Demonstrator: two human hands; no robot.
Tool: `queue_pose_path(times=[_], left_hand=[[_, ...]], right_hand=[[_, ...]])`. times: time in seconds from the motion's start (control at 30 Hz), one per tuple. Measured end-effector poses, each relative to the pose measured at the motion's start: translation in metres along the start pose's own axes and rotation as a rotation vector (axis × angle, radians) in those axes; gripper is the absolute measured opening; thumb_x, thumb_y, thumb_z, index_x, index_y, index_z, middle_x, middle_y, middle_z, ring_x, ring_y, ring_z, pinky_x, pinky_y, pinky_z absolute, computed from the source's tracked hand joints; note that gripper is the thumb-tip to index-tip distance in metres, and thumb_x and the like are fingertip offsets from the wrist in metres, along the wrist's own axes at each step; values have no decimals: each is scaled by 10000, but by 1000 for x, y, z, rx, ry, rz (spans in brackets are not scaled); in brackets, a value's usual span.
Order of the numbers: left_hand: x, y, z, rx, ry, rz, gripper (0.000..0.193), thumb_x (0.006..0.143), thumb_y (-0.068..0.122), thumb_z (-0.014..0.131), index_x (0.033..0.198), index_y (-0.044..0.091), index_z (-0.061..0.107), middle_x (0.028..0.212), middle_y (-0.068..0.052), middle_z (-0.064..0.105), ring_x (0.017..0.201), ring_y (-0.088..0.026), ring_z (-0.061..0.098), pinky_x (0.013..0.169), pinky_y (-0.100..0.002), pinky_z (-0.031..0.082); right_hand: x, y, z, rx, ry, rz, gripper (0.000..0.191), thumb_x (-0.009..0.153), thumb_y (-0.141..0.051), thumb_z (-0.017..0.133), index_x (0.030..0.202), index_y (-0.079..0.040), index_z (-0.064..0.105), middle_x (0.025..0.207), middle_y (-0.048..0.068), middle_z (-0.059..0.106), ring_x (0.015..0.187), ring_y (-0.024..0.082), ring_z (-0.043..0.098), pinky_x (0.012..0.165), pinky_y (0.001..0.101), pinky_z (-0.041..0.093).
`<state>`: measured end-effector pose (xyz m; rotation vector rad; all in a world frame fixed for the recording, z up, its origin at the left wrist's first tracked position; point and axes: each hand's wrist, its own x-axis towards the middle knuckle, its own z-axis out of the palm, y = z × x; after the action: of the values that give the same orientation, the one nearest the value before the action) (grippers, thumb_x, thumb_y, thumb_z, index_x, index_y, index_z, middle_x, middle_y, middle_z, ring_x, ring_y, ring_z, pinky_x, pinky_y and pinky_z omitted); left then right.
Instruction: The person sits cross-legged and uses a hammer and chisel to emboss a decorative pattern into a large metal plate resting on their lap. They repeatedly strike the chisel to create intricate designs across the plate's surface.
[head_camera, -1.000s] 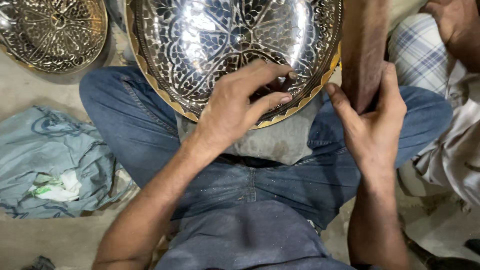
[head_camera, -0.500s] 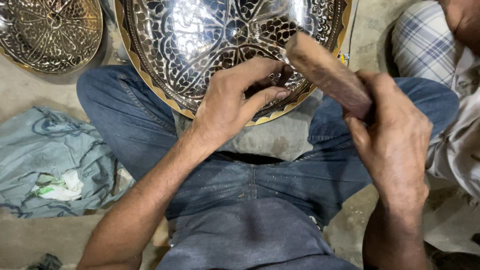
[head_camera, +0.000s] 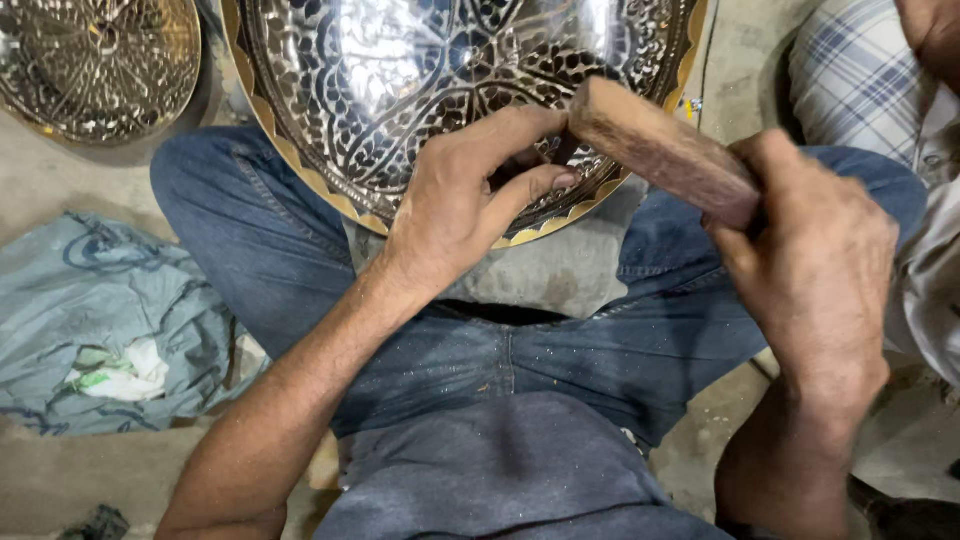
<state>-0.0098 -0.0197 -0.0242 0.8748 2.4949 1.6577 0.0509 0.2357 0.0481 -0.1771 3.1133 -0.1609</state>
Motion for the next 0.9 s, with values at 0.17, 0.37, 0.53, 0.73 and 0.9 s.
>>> queue_pose_path(times=[0.17, 0.37, 0.53, 0.73, 0.9], left_hand=[[1, -3, 1, -23, -25, -63, 370, 1013, 278, 734, 1303, 61, 662, 1211, -88, 750, 1023, -186, 776, 878, -315, 642], [0, 0, 0, -25, -20, -51, 364, 1026, 264, 727, 1321, 66, 650, 1247, -88, 741, 1059, -199, 770, 921, -316, 637], [1, 5, -2, -50, -30, -115, 379, 991, 271, 747, 1300, 66, 667, 1206, -82, 755, 972, -181, 783, 848, -311, 632], [2, 5, -2, -26, -24, -95, 376, 1005, 258, 748, 1318, 69, 659, 1219, -82, 743, 978, -174, 774, 849, -306, 629], [2, 5, -2, -29, -10, -33, 357, 1037, 245, 740, 1338, 75, 650, 1220, -72, 740, 1024, -179, 767, 894, -307, 626]], right_hand=[[5, -6, -9, 149, 29, 45, 400, 860, -138, 849, 1125, -19, 575, 911, 139, 730, 806, 256, 726, 767, 422, 568], [5, -3, -9, 118, 16, 20, 365, 876, -124, 848, 1075, -16, 562, 878, 143, 709, 753, 270, 713, 704, 438, 571], [2, -2, -11, 266, 61, 38, 375, 870, -49, 819, 1135, 2, 559, 1002, 170, 702, 878, 298, 722, 740, 425, 583], [4, -5, -16, 276, 52, 29, 371, 838, -3, 820, 1106, 8, 564, 985, 205, 706, 875, 349, 730, 748, 449, 571], [4, -5, -14, 291, 100, 59, 402, 875, 11, 828, 1180, 24, 566, 1023, 238, 703, 922, 369, 738, 775, 449, 588]])
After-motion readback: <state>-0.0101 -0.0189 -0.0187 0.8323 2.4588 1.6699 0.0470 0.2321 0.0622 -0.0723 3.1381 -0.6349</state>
